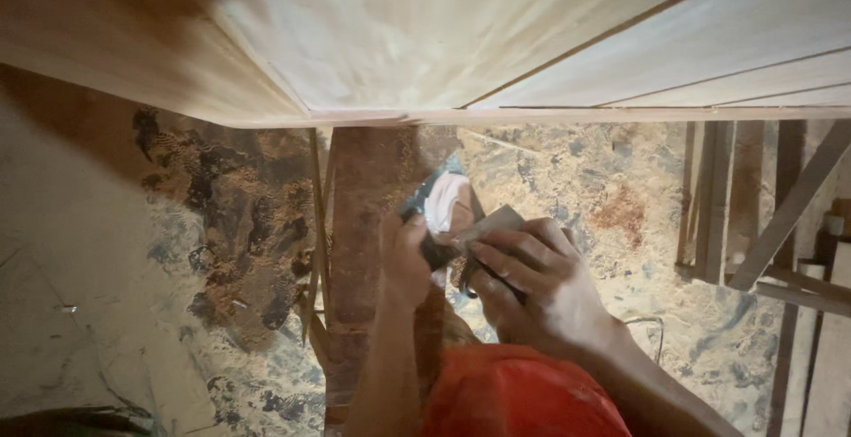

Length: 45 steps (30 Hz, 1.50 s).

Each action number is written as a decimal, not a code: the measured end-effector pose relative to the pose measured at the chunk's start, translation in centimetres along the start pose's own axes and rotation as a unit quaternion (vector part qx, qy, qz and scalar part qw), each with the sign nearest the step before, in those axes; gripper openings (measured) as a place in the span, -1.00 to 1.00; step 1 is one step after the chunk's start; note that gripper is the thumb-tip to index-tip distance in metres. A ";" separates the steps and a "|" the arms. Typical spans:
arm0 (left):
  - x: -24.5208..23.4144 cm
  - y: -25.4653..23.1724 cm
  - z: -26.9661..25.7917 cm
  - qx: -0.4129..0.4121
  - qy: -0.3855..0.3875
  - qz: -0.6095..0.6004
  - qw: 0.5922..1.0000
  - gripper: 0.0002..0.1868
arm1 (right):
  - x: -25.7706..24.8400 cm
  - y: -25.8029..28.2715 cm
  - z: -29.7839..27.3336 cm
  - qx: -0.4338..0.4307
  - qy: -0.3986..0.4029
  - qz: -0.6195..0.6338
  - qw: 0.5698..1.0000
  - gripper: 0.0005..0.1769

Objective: The person sands the edges and surfaces of a wooden structure using a sanding block and sandpaper. They repeatedly apply sandpaper to the block and smooth the wood, working on different sections of the frame.

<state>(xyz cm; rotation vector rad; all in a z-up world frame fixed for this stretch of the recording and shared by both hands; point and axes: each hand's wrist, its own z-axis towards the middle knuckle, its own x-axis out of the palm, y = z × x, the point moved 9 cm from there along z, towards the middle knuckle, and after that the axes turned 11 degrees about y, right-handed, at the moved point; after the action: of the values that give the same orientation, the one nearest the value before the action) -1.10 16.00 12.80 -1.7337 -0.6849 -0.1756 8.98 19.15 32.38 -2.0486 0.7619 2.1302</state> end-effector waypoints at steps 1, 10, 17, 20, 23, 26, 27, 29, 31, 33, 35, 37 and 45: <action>1.2 -2.1 -0.2 0.040 0.014 -0.006 0.999 -0.50 | -0.6 0.3 0.0 0.012 -0.002 0.014 1.000 -0.84; 6.9 -11.4 -2.5 0.249 -0.028 0.188 0.950 -0.59 | -0.8 -1.1 -1.7 0.120 0.001 0.164 0.979 -0.80; 2.3 -5.9 -0.2 0.309 -0.148 0.276 0.898 -0.74 | -1.8 -2.5 -3.1 -0.040 -0.025 0.217 0.975 -0.85; 0.6 -5.5 -2.8 0.431 -0.220 0.481 0.731 -0.67 | 1.0 -9.1 -4.3 0.185 -0.067 0.156 0.968 -0.70; -0.5 -5.1 -4.0 0.421 -0.198 0.467 0.752 -0.56 | 3.7 -12.4 -3.4 0.204 -0.201 -0.014 0.958 -0.54; -5.6 0.7 -2.8 0.188 -0.209 0.035 0.959 -0.63 | 7.2 -15.4 -2.0 0.209 -0.251 -0.060 0.943 -0.48; -5.8 4.8 -2.5 0.054 -0.199 -0.180 0.962 -0.61 | 8.1 -15.7 -1.5 0.201 -0.259 -0.054 0.943 -0.45; -6.8 6.2 -3.8 0.010 -0.250 -0.087 0.964 -0.65 | 9.2 -15.9 -0.5 0.182 -0.275 -0.042 0.943 -0.39; -7.6 6.3 -5.0 0.005 -0.269 0.046 0.962 -0.69 | 9.4 -15.9 0.0 0.196 -0.274 -0.054 0.940 -0.42; -7.6 5.2 -5.2 0.036 -0.251 0.218 0.942 -0.75 | 9.6 -15.7 0.6 0.216 -0.262 -0.070 0.938 -0.44; -8.8 8.1 -5.1 0.009 -0.272 -0.078 0.959 -0.71 | 9.8 -15.8 1.0 0.247 -0.236 -0.091 0.935 -0.46; -8.8 9.3 -4.9 0.001 -0.279 -0.202 0.939 -0.70 | 9.8 -16.6 1.3 0.278 -0.189 -0.107 0.936 -0.51; -6.4 5.2 -4.6 0.052 -0.225 0.333 0.914 -0.79 | 6.7 -16.7 3.3 0.334 -0.020 -0.105 0.936 -0.54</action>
<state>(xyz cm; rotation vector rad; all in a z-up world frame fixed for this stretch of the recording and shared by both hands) -2.50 8.82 6.79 -1.8206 -0.3766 0.7393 11.99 33.26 21.12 -1.6247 1.0260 1.5013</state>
